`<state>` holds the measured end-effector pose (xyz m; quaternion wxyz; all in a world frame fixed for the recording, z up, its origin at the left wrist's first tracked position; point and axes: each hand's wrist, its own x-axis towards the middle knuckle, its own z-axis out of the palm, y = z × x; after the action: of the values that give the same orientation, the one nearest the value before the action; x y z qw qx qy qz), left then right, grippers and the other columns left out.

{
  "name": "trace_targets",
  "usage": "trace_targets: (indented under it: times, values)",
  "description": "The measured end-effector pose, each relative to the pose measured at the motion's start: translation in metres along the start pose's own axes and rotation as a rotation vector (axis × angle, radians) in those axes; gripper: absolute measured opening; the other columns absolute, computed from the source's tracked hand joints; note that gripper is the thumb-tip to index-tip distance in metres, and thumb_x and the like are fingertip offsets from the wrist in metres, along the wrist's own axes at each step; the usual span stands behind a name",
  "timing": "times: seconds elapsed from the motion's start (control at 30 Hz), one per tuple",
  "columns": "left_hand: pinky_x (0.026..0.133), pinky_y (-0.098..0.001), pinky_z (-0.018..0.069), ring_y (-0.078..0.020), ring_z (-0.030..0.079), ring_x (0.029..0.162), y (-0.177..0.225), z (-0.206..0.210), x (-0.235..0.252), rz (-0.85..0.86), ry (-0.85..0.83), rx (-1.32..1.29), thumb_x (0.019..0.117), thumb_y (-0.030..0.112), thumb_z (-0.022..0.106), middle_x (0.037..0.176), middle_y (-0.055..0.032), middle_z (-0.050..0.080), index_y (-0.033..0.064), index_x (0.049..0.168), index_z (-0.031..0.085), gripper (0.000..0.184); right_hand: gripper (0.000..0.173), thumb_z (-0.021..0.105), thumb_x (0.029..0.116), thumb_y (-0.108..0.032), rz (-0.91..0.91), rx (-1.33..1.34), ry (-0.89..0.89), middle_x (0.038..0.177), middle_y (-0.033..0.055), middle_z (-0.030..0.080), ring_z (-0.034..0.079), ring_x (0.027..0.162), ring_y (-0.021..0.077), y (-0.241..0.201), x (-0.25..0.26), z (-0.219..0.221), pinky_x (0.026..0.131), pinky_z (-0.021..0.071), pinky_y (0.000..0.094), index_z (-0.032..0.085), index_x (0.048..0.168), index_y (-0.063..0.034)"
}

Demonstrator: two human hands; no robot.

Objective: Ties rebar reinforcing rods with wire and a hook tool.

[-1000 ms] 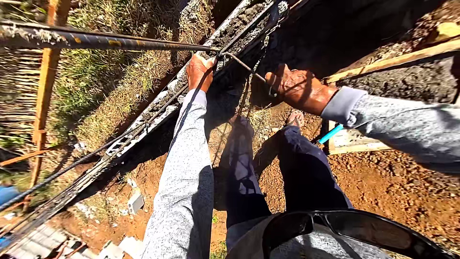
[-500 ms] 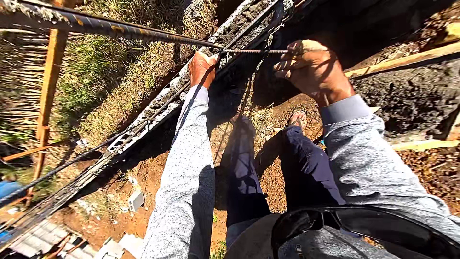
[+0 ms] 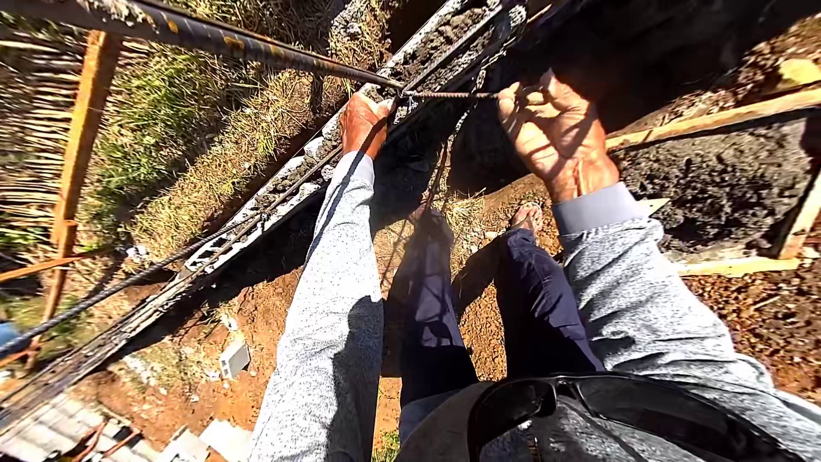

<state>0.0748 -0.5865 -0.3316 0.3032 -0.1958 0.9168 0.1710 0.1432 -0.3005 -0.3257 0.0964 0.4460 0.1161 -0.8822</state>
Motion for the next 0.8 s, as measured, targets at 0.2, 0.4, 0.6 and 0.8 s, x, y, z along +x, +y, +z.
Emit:
trace_targets:
  times: [0.2, 0.4, 0.6, 0.8]
  values:
    - [0.099, -0.053, 0.0495, -0.0314, 0.065, 0.112, -0.001, -0.003, 0.001, 0.014, -0.012, -0.017, 0.0959, 0.047, 0.066, 0.113, -0.0174, 0.069, 0.0032, 0.111, 0.065, 0.047, 0.019, 0.039, 0.0993, -0.002, 0.157, 0.226, 0.091, 0.113, 0.0191, 0.06, 0.071, 0.097, 0.0224, 0.014, -0.009, 0.003, 0.088, 0.0612, 0.0298, 0.046, 0.118, -0.0026]
    - [0.099, -0.0519, 0.0497, -0.0302, 0.065, 0.113, 0.0, 0.0, -0.001, 0.001, -0.011, -0.009, 0.0964, 0.047, 0.065, 0.115, -0.0168, 0.069, 0.0041, 0.113, 0.065, 0.046, 0.024, 0.031, 0.1027, -0.019, 0.139, -0.276, -0.036, 0.08, 0.0021, 0.059, 0.058, 0.066, 0.0115, 0.002, 0.005, -0.003, 0.062, 0.0504, 0.0254, 0.055, 0.099, -0.0123]
    - [0.099, -0.0506, 0.0501, -0.0288, 0.065, 0.113, -0.002, 0.001, 0.003, 0.014, -0.004, 0.014, 0.0962, 0.049, 0.064, 0.114, -0.0151, 0.069, 0.0049, 0.109, 0.067, 0.046, 0.017, 0.052, 0.1041, -0.022, 0.012, -0.672, -0.244, 0.06, -0.0058, 0.042, 0.039, 0.043, 0.0072, -0.003, 0.019, 0.02, 0.041, 0.0413, 0.0236, 0.048, 0.087, -0.0199]
    - [0.096, -0.0512, 0.0513, -0.0288, 0.066, 0.109, -0.002, 0.003, 0.002, 0.009, 0.019, -0.006, 0.0948, 0.048, 0.066, 0.11, -0.0145, 0.07, 0.005, 0.106, 0.067, 0.045, 0.025, 0.068, 0.0922, -0.01, -0.23, -1.064, -0.354, 0.059, 0.0006, 0.049, 0.046, 0.039, 0.0143, 0.009, 0.002, 0.066, 0.036, 0.045, 0.0306, 0.045, 0.1, -0.0129]
